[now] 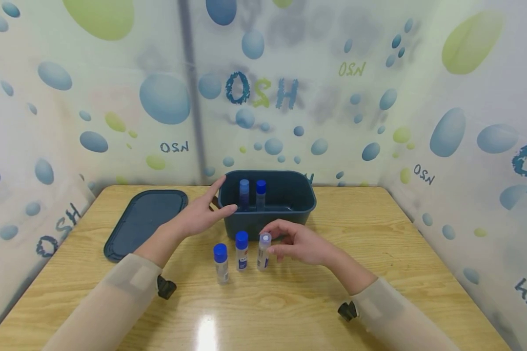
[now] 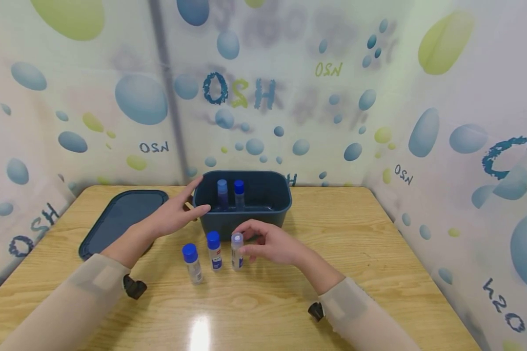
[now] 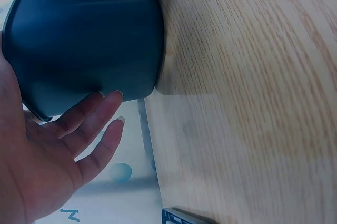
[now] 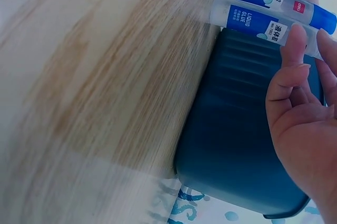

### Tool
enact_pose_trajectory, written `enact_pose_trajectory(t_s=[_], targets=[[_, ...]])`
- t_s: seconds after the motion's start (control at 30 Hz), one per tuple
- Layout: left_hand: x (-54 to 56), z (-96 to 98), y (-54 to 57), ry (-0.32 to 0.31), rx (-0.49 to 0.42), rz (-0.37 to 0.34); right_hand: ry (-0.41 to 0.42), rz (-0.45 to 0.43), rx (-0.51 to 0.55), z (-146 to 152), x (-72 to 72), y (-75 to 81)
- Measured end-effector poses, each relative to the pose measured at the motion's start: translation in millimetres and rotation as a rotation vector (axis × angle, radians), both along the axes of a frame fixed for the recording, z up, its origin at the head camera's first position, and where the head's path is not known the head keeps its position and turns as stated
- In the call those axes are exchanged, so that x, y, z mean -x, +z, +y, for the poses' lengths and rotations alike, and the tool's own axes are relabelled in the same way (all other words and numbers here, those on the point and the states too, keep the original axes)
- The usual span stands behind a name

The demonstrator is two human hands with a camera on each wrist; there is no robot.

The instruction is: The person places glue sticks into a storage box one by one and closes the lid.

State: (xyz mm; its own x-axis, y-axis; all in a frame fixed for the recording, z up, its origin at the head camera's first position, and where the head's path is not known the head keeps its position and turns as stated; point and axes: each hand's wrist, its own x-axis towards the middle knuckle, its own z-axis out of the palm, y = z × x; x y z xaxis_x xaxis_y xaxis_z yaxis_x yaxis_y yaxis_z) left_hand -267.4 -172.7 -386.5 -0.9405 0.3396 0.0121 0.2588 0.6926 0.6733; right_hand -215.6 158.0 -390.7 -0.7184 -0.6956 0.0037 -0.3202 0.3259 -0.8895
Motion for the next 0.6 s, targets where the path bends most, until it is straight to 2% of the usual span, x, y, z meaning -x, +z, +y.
enact_pose_trajectory(t_s=[0.6], targets=[[-0.2,0.2,-0.6,0.006,-0.003,-0.013,-0.004,0.007,0.017,-3.2,-3.1,-3.2]])
